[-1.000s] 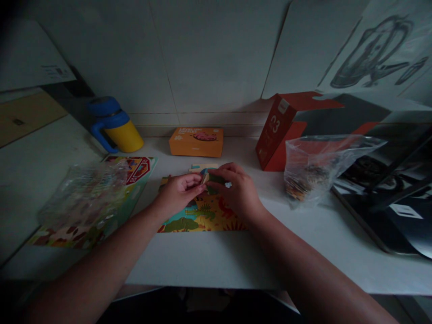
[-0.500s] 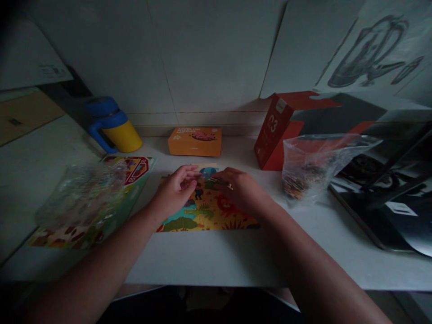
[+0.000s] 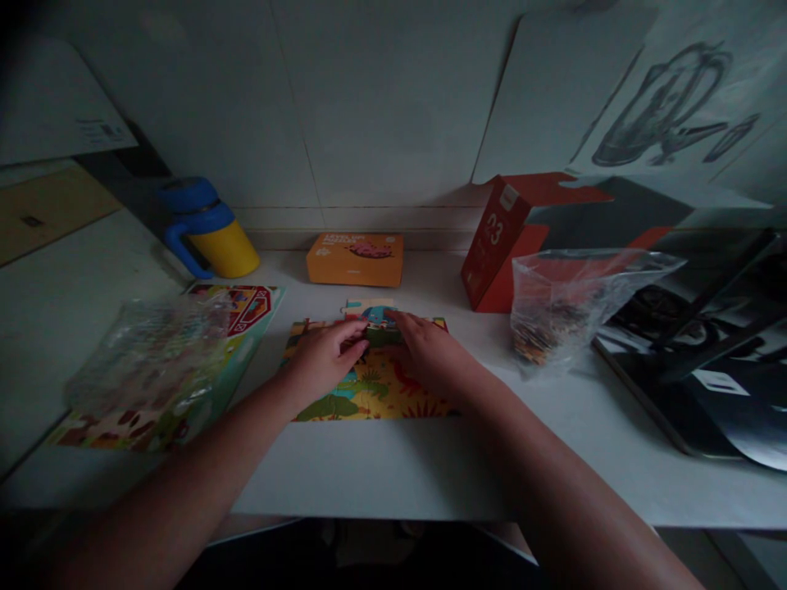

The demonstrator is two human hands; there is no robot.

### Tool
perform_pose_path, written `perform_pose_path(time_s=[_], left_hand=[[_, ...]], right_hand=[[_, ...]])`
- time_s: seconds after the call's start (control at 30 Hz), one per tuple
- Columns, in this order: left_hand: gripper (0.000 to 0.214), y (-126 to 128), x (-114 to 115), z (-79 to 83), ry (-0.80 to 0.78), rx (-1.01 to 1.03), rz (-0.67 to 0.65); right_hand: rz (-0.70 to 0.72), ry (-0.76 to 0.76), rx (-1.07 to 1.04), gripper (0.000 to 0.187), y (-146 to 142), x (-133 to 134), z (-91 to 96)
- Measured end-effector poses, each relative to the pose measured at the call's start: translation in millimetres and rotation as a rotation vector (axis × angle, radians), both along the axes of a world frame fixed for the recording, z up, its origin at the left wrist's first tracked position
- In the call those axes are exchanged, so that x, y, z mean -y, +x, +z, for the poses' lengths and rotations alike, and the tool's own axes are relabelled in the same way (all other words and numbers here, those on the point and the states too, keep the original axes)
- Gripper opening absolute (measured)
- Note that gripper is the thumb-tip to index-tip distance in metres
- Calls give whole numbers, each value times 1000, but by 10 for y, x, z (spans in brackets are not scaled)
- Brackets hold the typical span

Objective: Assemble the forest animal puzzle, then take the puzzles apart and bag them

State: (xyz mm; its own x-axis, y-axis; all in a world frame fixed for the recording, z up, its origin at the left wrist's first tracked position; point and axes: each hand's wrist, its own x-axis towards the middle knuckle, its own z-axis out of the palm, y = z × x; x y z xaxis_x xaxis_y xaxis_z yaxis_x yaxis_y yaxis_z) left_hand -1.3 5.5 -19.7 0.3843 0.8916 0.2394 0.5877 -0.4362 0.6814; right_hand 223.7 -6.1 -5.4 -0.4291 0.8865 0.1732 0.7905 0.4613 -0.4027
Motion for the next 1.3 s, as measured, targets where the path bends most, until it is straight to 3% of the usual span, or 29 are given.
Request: perform_pose_path(time_s=[0.13, 0.33, 0.63, 0.8, 0.93, 1.1, 1.3], left_hand=[[30, 31, 37, 62, 22, -118, -8], [30, 59, 91, 138, 46, -128, 5], [31, 45, 60, 89, 98, -124, -68], [29, -14, 52, 155, 135, -125, -26], [22, -250, 58, 343, 99, -129, -54], [27, -778, 330, 546, 36, -226, 24], [56, -1274, 733, 442, -73, -528, -84]], right_hand=[[19, 66, 39, 43, 6, -11, -87], [13, 45, 75, 33, -13, -3, -15], [20, 30, 107, 26, -22, -8, -12], [-127, -29, 21, 15, 248, -55, 137], [-232, -86, -131, 21, 541, -120, 198], [-56, -316, -341, 33, 559, -123, 144], [145, -557, -519, 42, 282, 1, 134]])
